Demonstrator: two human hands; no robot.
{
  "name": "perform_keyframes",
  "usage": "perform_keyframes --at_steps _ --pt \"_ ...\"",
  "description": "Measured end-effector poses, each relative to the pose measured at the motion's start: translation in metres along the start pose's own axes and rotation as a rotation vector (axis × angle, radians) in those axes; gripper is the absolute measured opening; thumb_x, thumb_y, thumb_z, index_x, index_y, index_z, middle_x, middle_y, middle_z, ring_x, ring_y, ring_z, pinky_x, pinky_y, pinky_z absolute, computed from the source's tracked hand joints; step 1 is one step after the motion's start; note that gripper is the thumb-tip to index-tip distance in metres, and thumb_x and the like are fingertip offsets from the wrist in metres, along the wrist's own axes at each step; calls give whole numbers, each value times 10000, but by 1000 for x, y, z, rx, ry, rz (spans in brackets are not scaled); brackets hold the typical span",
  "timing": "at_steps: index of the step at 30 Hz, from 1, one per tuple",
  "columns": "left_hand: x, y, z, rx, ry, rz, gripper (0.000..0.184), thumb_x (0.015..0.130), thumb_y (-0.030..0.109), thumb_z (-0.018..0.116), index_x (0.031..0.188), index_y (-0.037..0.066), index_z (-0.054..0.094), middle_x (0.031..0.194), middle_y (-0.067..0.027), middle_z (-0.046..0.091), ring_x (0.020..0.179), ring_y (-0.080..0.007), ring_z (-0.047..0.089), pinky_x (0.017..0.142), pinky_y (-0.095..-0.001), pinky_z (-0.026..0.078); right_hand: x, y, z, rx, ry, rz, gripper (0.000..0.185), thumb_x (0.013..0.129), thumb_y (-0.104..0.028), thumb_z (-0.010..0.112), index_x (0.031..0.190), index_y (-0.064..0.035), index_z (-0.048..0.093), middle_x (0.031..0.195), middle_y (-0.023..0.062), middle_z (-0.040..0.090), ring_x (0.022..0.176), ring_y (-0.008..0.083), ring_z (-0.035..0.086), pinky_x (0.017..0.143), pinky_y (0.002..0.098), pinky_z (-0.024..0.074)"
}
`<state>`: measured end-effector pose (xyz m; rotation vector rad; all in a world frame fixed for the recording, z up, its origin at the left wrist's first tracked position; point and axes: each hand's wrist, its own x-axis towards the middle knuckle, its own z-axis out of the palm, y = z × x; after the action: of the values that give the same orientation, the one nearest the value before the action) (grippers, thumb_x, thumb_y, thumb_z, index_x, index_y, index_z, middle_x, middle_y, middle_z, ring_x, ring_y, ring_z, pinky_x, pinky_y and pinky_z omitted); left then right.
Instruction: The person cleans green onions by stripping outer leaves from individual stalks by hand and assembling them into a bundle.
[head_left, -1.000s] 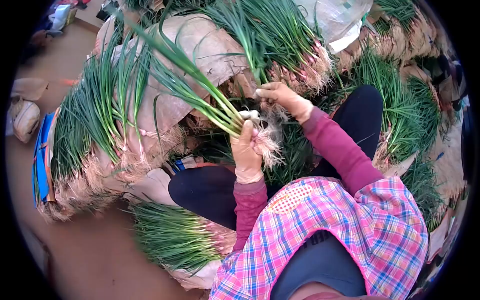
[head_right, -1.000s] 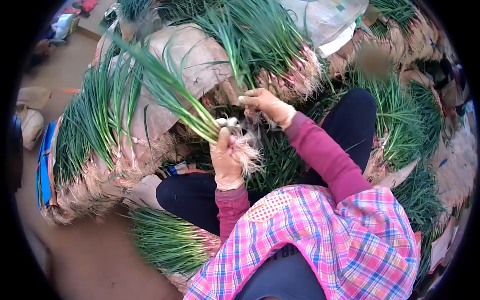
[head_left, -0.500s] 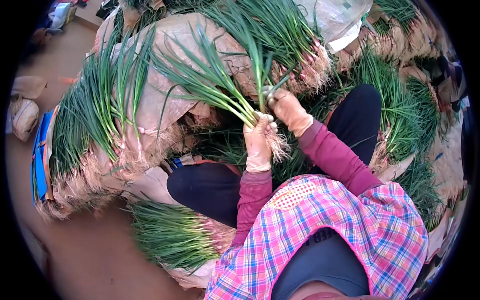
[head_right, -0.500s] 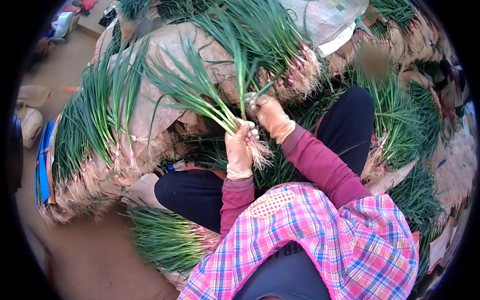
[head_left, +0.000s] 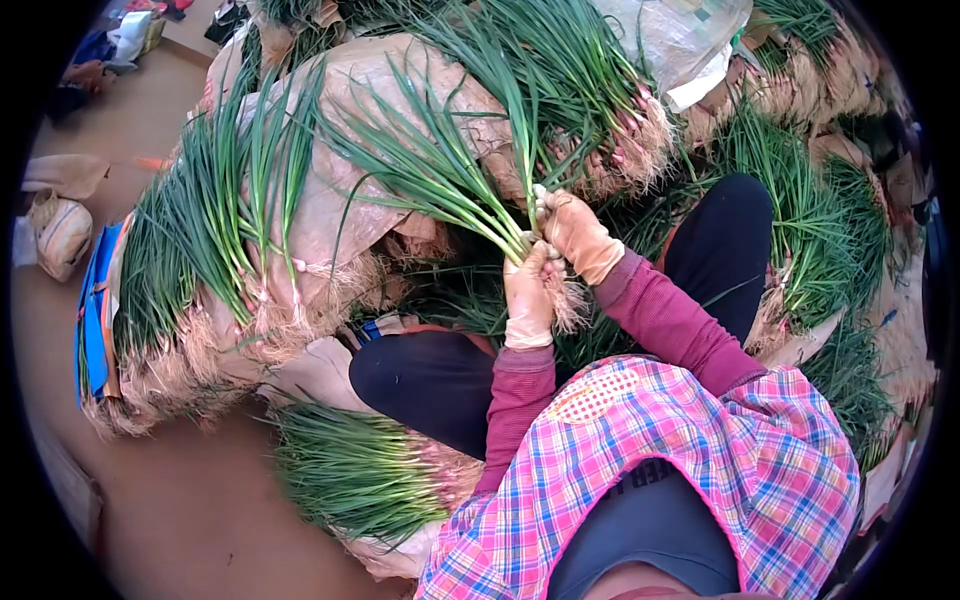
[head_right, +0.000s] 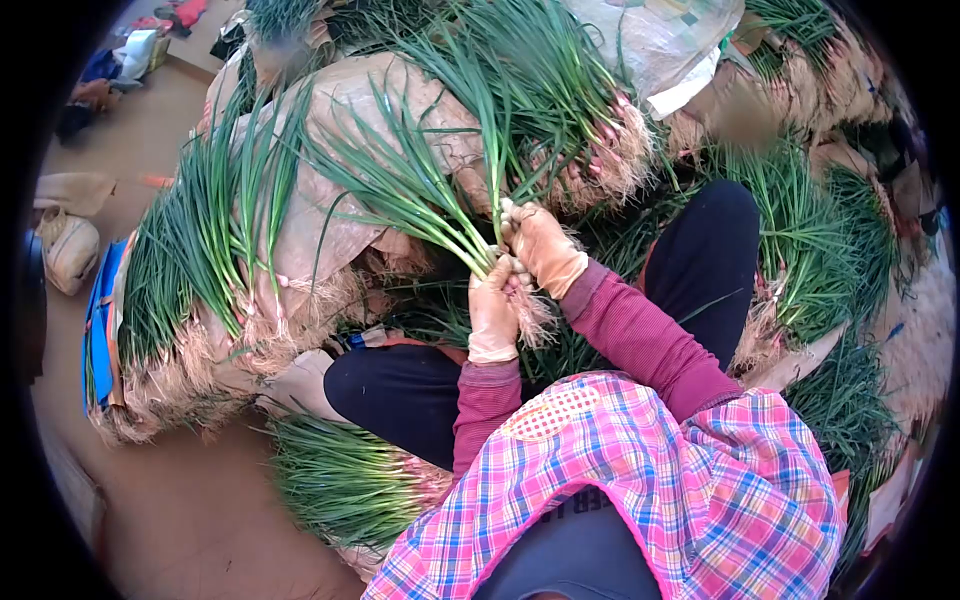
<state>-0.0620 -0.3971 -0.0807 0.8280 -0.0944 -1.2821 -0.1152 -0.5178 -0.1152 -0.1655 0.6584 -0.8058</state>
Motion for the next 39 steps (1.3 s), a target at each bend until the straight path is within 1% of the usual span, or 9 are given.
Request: perform_keyframes --at_steps 4,9,13,16,19,29,33,35,39 --pt "-19 28 17 -276 -357 -110 263 946 115 558 1195 35 522 715 7 425 596 -89 386 529 -235 337 4 -26 -9 632 -237 83 150 973 -107 471 860 -17 513 745 16 542 575 116 523 524 210 477" --pt "-31 52 25 -366 -579 213 424 960 120 542 1357 69 402 763 -12 442 628 -105 407 572 -250 387 -56 -31 -25 -1171 -321 311 333 879 -378 653 931 -51 622 832 66 652 730 176 651 637 306 508" --pt "-20 45 28 11 -188 173 353 927 82 593 1257 28 479 727 5 479 605 -86 451 542 -217 422 -23 -46 -45 -2016 310 -925 304 849 -275 694 1010 -29 619 815 95 666 716 254 648 670 364 512" --pt "-3 13 6 211 62 122 200 898 87 646 1074 38 565 772 -3 559 628 -76 509 549 -184 418 6 -36 -48 -828 14 68 187 866 -188 714 954 -29 669 758 -5 641 625 76 572 597 232 475" --pt "5 3 -1 293 130 208 103 886 65 663 943 56 578 765 13 555 620 -69 501 561 -184 408 -41 -26 -16 -1416 -129 -230 250 850 -222 734 1013 -43 669 894 -3 665 774 61 578 678 231 477" --pt "-4 13 1 116 -43 -65 195 891 78 651 1064 50 565 904 -87 657 700 -138 632 598 -253 523 -22 -34 -8 -272 -62 -247 76 904 -88 626 950 -28 631 769 8 638 615 86 565 531 185 431" --pt "-14 25 12 -184 -232 -77 464 906 125 636 1336 66 474 879 -44 605 666 -121 556 571 -251 477 -23 -58 -27 -1526 -225 81 145 888 -184 650 936 -48 641 782 36 648 637 131 613 558 257 496" --pt "-22 27 18 -172 -315 137 550 887 122 653 1380 65 418 895 -35 579 716 -131 539 638 -278 472 -29 -72 -29 -2182 30 -946 208 854 -220 680 948 -37 644 896 91 666 695 192 651 610 310 519" --pt "-26 30 32 -120 -321 196 474 886 84 643 1313 33 444 897 -53 565 801 -162 546 700 -275 479 5 -133 -18 -2302 477 -777 256 839 -242 697 988 -45 631 957 112 658 775 198 656 685 311 508"
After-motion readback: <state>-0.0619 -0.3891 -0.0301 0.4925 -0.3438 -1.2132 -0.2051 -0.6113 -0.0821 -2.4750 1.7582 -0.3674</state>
